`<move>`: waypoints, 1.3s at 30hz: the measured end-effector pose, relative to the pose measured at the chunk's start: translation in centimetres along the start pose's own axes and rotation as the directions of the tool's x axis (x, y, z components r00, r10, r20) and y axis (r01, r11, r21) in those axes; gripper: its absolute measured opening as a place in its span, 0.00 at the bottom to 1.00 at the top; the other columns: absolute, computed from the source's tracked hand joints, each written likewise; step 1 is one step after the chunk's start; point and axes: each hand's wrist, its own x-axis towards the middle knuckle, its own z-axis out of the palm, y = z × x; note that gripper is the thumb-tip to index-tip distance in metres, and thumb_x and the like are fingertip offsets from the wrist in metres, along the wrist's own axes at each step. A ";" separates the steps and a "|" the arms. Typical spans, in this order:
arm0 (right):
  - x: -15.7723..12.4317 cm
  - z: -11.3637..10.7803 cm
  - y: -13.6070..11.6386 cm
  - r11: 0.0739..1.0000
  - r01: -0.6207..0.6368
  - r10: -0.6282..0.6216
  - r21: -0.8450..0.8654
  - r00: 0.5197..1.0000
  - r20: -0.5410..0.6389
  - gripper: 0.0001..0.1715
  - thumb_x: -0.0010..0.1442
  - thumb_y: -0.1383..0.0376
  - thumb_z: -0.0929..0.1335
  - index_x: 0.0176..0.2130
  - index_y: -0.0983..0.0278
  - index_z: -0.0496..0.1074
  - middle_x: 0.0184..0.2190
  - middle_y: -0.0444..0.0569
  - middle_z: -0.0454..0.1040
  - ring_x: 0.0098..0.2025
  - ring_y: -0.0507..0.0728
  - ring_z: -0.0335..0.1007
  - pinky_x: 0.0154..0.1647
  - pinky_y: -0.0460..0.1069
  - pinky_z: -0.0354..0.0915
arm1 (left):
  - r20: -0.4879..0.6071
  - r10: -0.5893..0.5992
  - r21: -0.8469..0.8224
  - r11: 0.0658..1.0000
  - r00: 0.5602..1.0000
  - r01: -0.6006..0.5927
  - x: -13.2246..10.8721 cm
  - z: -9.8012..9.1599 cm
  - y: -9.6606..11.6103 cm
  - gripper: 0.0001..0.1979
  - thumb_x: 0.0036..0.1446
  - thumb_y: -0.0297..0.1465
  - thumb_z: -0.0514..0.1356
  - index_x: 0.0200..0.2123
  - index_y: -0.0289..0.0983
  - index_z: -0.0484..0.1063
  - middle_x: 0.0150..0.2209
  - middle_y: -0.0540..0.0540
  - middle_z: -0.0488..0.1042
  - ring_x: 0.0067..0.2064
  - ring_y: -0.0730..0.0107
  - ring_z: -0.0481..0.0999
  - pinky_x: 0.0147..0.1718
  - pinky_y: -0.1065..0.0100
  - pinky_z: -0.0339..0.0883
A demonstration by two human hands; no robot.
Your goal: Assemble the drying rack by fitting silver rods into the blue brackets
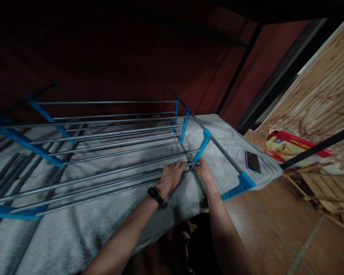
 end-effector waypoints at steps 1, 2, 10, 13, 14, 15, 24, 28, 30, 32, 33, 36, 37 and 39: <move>-0.1 0.0 -0.1 1.000 -0.007 0.007 -0.011 1.000 -0.006 0.17 0.54 0.70 0.66 0.45 0.63 0.73 0.37 0.48 0.79 0.39 0.55 0.73 0.41 0.46 0.65 | 0.001 -0.004 -0.004 1.000 1.000 0.004 0.2 0.1 0.2 0.23 0.62 0.20 0.45 0.58 0.39 0.61 0.49 0.42 0.71 0.48 0.62 0.73 0.47 0.60 0.67; -0.1 -0.1 -0.1 0.999 -0.018 0.018 -0.026 1.000 -0.012 0.17 0.54 0.69 0.66 0.45 0.63 0.73 0.37 0.48 0.79 0.40 0.55 0.74 0.41 0.46 0.65 | 0.003 -0.005 -0.011 1.000 1.000 0.005 0.4 0.1 0.4 0.23 0.61 0.19 0.45 0.57 0.38 0.62 0.49 0.41 0.71 0.49 0.62 0.73 0.48 0.60 0.67; -0.1 -0.4 -0.6 0.989 -0.031 0.030 -0.142 1.000 -0.007 0.14 0.59 0.66 0.66 0.46 0.65 0.73 0.39 0.52 0.79 0.43 0.56 0.75 0.41 0.46 0.63 | 0.064 0.004 -0.115 0.993 0.998 0.003 3.0 -0.2 1.9 0.20 0.64 0.23 0.43 0.55 0.41 0.64 0.48 0.42 0.73 0.46 0.63 0.76 0.44 0.64 0.68; 0.0 -0.5 -0.7 0.983 -0.034 0.034 -0.181 0.999 -0.006 0.15 0.60 0.64 0.66 0.47 0.65 0.73 0.40 0.53 0.79 0.43 0.57 0.75 0.41 0.46 0.63 | 0.063 -0.011 -0.119 0.993 0.998 0.019 3.3 -0.5 1.7 0.21 0.65 0.24 0.44 0.56 0.44 0.64 0.47 0.44 0.73 0.44 0.64 0.76 0.42 0.64 0.68; 0.0 -0.5 -0.8 0.980 -0.039 0.037 -0.195 0.999 -0.010 0.15 0.61 0.64 0.66 0.47 0.65 0.73 0.40 0.54 0.79 0.43 0.57 0.75 0.41 0.46 0.63 | 0.058 -0.015 -0.121 0.992 0.998 0.022 3.3 -0.6 1.7 0.21 0.65 0.24 0.44 0.57 0.44 0.64 0.47 0.44 0.73 0.44 0.64 0.76 0.42 0.64 0.68; -0.1 -0.5 -0.9 0.977 -0.044 0.043 -0.207 0.999 -0.013 0.15 0.61 0.64 0.66 0.47 0.66 0.73 0.40 0.55 0.79 0.44 0.58 0.75 0.41 0.46 0.63 | 0.053 -0.021 -0.125 0.992 0.998 0.028 3.3 -0.7 1.7 0.21 0.65 0.25 0.44 0.57 0.44 0.63 0.47 0.44 0.73 0.45 0.64 0.76 0.42 0.64 0.68; -0.2 -0.6 -1.6 0.958 -0.058 0.051 -0.282 0.998 -0.032 0.17 0.65 0.61 0.62 0.46 0.67 0.74 0.40 0.58 0.79 0.44 0.59 0.75 0.41 0.47 0.63 | 0.022 -0.059 -0.182 0.981 0.998 0.062 3.5 -2.6 2.2 0.21 0.66 0.28 0.44 0.58 0.45 0.65 0.49 0.44 0.75 0.48 0.62 0.75 0.46 0.63 0.67; -0.2 -0.6 -1.8 0.961 -0.061 0.057 -0.269 0.998 -0.022 0.17 0.65 0.61 0.62 0.45 0.68 0.74 0.39 0.59 0.79 0.43 0.59 0.75 0.40 0.47 0.63 | 0.042 -0.056 -0.188 0.980 0.998 0.063 3.6 -3.1 2.2 0.20 0.66 0.30 0.45 0.56 0.47 0.67 0.48 0.45 0.76 0.48 0.62 0.75 0.46 0.63 0.67; -0.2 -0.6 -1.8 0.959 -0.067 0.064 -0.277 0.998 -0.019 0.15 0.65 0.63 0.62 0.45 0.68 0.74 0.40 0.58 0.79 0.44 0.58 0.75 0.40 0.47 0.63 | 0.053 -0.053 -0.173 0.983 0.997 0.061 3.5 -2.9 2.2 0.20 0.65 0.28 0.46 0.55 0.46 0.68 0.49 0.46 0.76 0.48 0.63 0.75 0.45 0.64 0.67; -0.2 -0.6 -1.8 0.955 -0.071 0.069 -0.288 0.997 -0.019 0.15 0.64 0.64 0.63 0.45 0.68 0.74 0.40 0.58 0.79 0.44 0.58 0.75 0.40 0.46 0.63 | 0.051 -0.056 -0.164 0.984 0.997 0.063 3.4 -2.7 2.2 0.20 0.65 0.27 0.45 0.55 0.46 0.68 0.48 0.45 0.76 0.47 0.64 0.76 0.44 0.65 0.68; -0.2 -0.6 -1.9 0.954 -0.071 0.069 -0.290 0.997 -0.017 0.15 0.64 0.63 0.63 0.45 0.68 0.73 0.40 0.58 0.79 0.45 0.58 0.75 0.40 0.46 0.63 | 0.048 -0.057 -0.162 0.985 0.997 0.064 3.4 -2.6 2.2 0.20 0.65 0.27 0.45 0.55 0.45 0.68 0.48 0.45 0.76 0.47 0.64 0.76 0.43 0.65 0.68; -0.3 -0.7 -2.0 0.955 -0.066 0.065 -0.289 0.998 -0.011 0.15 0.64 0.64 0.63 0.46 0.68 0.73 0.41 0.58 0.79 0.45 0.59 0.75 0.40 0.47 0.63 | 0.040 -0.066 -0.167 0.983 0.997 0.071 3.3 -2.5 2.3 0.20 0.66 0.28 0.45 0.54 0.45 0.68 0.47 0.45 0.76 0.47 0.64 0.76 0.43 0.65 0.68; -0.4 -0.7 -2.0 0.955 -0.066 0.065 -0.290 0.998 -0.011 0.15 0.64 0.64 0.63 0.46 0.68 0.73 0.41 0.58 0.79 0.45 0.59 0.75 0.41 0.47 0.63 | 0.041 -0.070 -0.170 0.983 0.997 0.076 3.3 -2.6 2.3 0.20 0.66 0.28 0.45 0.55 0.46 0.68 0.47 0.45 0.76 0.47 0.64 0.76 0.44 0.64 0.68; -0.5 -0.8 -2.1 0.954 -0.065 0.065 -0.293 0.998 -0.009 0.14 0.64 0.65 0.63 0.46 0.68 0.73 0.41 0.58 0.79 0.45 0.59 0.75 0.41 0.47 0.63 | 0.047 -0.077 -0.168 0.982 0.996 0.083 3.3 -2.7 2.3 0.20 0.66 0.28 0.45 0.56 0.46 0.68 0.48 0.45 0.76 0.47 0.63 0.76 0.44 0.64 0.68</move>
